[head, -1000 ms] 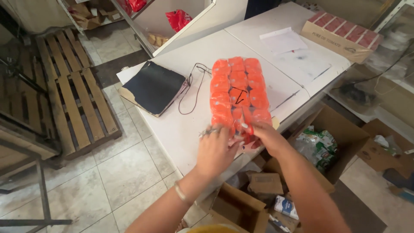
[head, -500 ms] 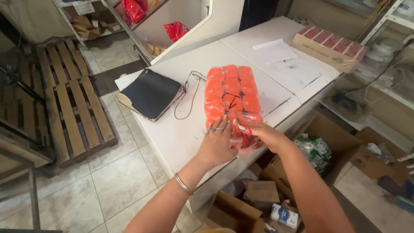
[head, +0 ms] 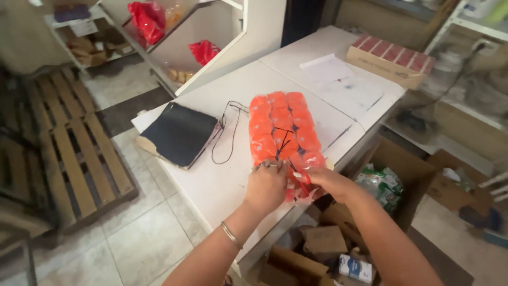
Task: Processing a retail order by sealing a multi-pack of drinks with a tape dispenser and performing administrative tasks with a calculator and paperwork at a checkout counter.
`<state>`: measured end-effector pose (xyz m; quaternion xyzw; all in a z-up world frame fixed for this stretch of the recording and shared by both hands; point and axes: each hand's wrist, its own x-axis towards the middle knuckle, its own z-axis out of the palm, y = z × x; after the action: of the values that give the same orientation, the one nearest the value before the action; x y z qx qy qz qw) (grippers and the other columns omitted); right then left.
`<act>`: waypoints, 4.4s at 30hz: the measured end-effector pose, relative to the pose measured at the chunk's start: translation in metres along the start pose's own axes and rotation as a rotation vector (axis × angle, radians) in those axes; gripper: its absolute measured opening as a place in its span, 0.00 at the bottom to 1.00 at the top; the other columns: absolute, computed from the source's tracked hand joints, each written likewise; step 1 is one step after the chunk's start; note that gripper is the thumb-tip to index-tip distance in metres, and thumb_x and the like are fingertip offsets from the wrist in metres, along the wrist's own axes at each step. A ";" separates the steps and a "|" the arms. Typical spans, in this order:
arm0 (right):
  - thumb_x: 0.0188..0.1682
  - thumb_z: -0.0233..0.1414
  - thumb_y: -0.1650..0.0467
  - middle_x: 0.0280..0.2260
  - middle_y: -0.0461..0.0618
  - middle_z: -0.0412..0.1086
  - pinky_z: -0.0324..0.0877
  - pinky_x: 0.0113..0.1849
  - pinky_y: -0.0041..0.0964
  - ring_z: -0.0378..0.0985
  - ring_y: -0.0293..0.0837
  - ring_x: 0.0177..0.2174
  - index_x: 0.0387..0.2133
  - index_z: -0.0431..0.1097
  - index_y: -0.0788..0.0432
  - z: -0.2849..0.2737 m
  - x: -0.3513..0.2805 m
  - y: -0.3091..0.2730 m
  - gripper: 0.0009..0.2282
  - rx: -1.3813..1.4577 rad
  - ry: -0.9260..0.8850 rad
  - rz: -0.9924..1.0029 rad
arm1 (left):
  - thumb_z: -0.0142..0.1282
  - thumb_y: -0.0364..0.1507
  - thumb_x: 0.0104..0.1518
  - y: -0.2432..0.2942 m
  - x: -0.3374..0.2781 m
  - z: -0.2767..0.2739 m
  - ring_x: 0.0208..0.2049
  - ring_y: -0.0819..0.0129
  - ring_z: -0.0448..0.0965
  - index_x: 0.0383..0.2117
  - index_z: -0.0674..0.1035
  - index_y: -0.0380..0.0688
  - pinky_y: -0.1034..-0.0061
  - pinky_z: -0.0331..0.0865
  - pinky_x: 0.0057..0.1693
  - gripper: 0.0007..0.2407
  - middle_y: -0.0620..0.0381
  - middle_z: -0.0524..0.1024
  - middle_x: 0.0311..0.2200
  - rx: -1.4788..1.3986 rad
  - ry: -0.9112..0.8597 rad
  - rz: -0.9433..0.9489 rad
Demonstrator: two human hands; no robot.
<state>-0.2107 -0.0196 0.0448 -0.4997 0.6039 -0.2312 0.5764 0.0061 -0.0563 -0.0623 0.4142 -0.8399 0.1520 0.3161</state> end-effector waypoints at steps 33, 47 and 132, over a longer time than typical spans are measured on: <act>0.62 0.60 0.59 0.36 0.47 0.77 0.74 0.46 0.38 0.78 0.42 0.36 0.33 0.79 0.55 0.020 0.055 -0.117 0.14 -0.124 0.230 0.200 | 0.61 0.46 0.74 -0.042 0.011 -0.049 0.28 0.57 0.83 0.42 0.90 0.47 0.64 0.73 0.28 0.16 0.56 0.90 0.39 -0.395 0.372 0.125; 0.62 0.56 0.57 0.40 0.49 0.76 0.81 0.54 0.41 0.81 0.46 0.41 0.31 0.73 0.55 -0.012 0.140 -0.147 0.16 -0.131 0.265 0.168 | 0.61 0.25 0.73 -0.064 0.029 -0.088 0.27 0.59 0.80 0.36 0.83 0.47 0.68 0.73 0.29 0.06 0.55 0.84 0.34 -0.565 0.373 0.173; 0.51 0.57 0.46 0.29 0.46 0.84 0.88 0.45 0.42 0.93 0.50 0.39 0.36 0.85 0.50 -0.169 0.358 -0.130 0.22 0.079 -0.112 0.301 | 0.53 0.34 0.70 -0.205 0.291 0.222 0.52 0.46 0.91 0.47 0.89 0.40 0.48 0.87 0.58 0.13 0.50 0.84 0.48 -0.310 -0.577 -0.259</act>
<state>-0.2646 -0.4321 0.0281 -0.3924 0.6292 -0.1376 0.6566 -0.0541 -0.4710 -0.0398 0.4901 -0.8483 -0.1418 0.1415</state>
